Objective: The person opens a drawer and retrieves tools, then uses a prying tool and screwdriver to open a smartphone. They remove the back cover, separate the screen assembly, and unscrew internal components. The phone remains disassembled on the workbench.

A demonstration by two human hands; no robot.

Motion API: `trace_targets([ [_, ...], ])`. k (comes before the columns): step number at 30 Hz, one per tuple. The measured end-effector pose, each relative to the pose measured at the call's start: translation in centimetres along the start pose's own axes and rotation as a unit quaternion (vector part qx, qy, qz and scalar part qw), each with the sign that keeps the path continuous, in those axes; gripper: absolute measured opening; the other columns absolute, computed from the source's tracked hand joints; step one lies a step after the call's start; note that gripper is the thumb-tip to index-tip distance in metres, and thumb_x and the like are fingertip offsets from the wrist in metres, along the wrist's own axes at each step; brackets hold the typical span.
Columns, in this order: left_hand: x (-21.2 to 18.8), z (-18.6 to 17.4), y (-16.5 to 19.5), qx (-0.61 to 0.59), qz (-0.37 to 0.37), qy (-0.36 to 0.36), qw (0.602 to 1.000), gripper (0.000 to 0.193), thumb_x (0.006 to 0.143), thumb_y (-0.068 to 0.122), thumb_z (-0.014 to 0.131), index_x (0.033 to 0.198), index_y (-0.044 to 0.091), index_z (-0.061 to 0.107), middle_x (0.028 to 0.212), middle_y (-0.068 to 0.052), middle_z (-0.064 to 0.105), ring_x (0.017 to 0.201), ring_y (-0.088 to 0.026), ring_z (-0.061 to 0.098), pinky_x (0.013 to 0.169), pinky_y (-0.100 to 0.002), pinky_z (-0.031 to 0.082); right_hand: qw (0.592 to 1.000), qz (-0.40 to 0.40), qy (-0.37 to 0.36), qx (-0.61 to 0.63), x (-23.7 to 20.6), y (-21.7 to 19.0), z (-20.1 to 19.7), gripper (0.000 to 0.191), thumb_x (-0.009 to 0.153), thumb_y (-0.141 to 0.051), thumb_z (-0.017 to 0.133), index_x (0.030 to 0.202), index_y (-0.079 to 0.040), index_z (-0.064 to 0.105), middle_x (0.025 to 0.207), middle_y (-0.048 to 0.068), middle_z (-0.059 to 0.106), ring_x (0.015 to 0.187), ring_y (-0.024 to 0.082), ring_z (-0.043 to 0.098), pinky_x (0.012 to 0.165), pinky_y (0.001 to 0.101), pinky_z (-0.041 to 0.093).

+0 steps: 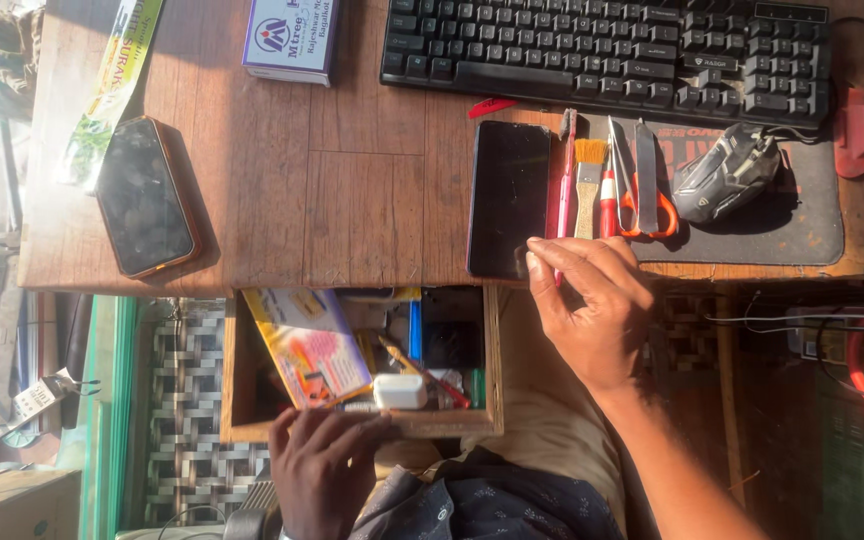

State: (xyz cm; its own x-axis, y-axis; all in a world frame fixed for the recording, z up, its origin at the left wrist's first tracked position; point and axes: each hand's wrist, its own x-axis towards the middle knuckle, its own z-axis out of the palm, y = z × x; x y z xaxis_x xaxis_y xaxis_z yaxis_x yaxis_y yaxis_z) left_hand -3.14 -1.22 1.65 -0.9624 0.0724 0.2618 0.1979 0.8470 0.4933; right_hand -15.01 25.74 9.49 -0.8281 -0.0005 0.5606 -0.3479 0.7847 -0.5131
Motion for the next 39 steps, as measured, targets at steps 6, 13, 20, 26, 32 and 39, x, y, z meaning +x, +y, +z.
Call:
trace_targets([
  [6,4.0,3.4,-1.6,0.103,-0.015,0.05,0.993,0.024,0.067,0.02,0.087,0.087,0.032,0.081,0.117,0.003,0.068,0.119,-0.025,0.052,0.101,-0.045,0.038,1.0,0.026,0.004,-0.013,0.9,0.8,-0.5,0.02,0.092,0.0,0.078,0.111,-0.005,0.076,0.104,0.007,0.075,0.094,0.023,0.068,0.086,0.0325,0.054],
  [13,6.2,5.4,-3.0,0.204,-0.082,0.148,0.964,0.074,0.083,0.077,0.063,0.123,0.015,0.064,0.151,-0.014,0.021,0.145,-0.031,0.021,0.122,-0.062,0.032,0.998,0.048,-0.018,-0.038,1.8,1.5,-0.3,0.02,0.09,0.0,0.078,0.11,-0.005,0.076,0.102,0.007,0.075,0.091,0.022,0.067,0.085,0.0332,0.054],
  [20,7.6,5.9,-2.4,0.094,-0.159,0.121,0.975,0.087,0.091,0.081,0.062,0.143,0.012,0.051,0.16,-0.021,0.011,0.157,-0.045,0.007,0.128,-0.069,0.03,0.99,0.091,-0.093,-0.059,2.1,1.5,1.8,0.033,0.092,-0.018,0.081,0.121,-0.004,0.072,0.111,0.01,0.07,0.099,0.023,0.067,0.086,0.0343,0.055],
  [26,9.7,4.3,-1.5,0.192,-0.1,0.056,0.975,0.072,0.086,0.057,0.084,0.142,0.025,0.053,0.164,-0.019,0.015,0.158,-0.042,0.014,0.129,-0.067,0.017,0.953,0.186,-0.211,-0.111,5.2,-1.1,1.4,0.075,0.084,-0.042,0.079,0.141,0.0,0.056,0.125,0.023,0.053,0.105,0.032,0.061,0.081,0.0403,0.056],
  [32,11.6,3.5,0.4,0.094,-0.017,0.056,0.994,0.076,0.071,0.034,0.092,0.137,0.025,0.056,0.158,-0.018,0.025,0.15,-0.042,0.019,0.122,-0.062,0.019,0.94,0.165,-0.212,-0.209,4.9,-1.6,1.6,0.083,0.082,-0.058,0.074,0.14,0.0,0.057,0.118,0.018,0.056,0.107,0.035,0.06,0.081,0.0451,0.055],
  [39,10.3,1.5,2.6,-0.104,0.019,0.101,0.989,0.054,0.082,0.029,0.09,0.127,0.018,0.062,0.153,-0.013,0.036,0.144,-0.036,0.039,0.12,-0.049,0.04,0.921,0.236,-0.236,-0.198,4.5,-2.3,2.6,0.098,0.081,-0.058,0.078,0.151,-0.002,0.04,0.113,0.02,0.054,0.102,0.038,0.059,0.082,0.0503,0.052],
])
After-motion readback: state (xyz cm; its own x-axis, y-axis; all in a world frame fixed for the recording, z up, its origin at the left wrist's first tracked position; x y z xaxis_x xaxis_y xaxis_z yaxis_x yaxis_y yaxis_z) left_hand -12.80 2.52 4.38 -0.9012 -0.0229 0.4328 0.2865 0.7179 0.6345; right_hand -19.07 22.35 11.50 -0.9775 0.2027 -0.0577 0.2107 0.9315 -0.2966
